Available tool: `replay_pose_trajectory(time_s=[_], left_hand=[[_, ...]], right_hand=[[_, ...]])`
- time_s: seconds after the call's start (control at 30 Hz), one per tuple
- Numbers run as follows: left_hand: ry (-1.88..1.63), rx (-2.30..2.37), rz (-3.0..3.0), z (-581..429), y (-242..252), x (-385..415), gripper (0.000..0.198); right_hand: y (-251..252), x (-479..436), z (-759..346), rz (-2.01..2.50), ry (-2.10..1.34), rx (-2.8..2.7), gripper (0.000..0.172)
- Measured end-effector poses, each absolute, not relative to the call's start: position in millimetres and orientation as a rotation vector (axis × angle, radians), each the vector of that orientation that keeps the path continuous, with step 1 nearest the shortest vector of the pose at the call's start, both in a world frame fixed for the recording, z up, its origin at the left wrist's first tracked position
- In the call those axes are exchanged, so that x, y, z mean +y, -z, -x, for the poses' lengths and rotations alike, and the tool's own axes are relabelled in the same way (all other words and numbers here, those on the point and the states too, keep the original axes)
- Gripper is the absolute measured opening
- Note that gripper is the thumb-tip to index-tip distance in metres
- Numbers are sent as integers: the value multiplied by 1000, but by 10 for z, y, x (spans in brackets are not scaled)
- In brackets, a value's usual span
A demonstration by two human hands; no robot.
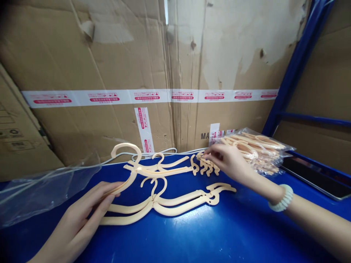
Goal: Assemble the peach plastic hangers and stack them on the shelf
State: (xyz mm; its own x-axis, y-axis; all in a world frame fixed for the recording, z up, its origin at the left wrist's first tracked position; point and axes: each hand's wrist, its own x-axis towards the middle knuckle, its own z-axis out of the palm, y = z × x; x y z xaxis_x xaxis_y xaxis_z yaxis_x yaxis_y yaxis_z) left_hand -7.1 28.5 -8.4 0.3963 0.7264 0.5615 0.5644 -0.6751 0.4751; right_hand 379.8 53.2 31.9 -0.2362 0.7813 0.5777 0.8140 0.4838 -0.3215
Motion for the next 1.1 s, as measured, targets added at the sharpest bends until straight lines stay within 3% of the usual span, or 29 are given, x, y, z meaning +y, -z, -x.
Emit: replay_pose_trajectory(time_s=[0.23,0.43,0.6,1.1], left_hand=[[-1152,1104,-2381,54,86,277,24],[-1190,1051,-2424,54,79,269,25],[-1176,1043,-2425,63,81,256,24],[-1151,964,-2438,60,93,276,27]], right_hand=[[-400,334,-3541,1163,-674,-1425,35],[-296,205,-3313,1104,-1126,-1137,30],[-217,204,-3275,1114,-1279,-1006,39],[-186,243,-3338,1074,-1522,-1052,21]])
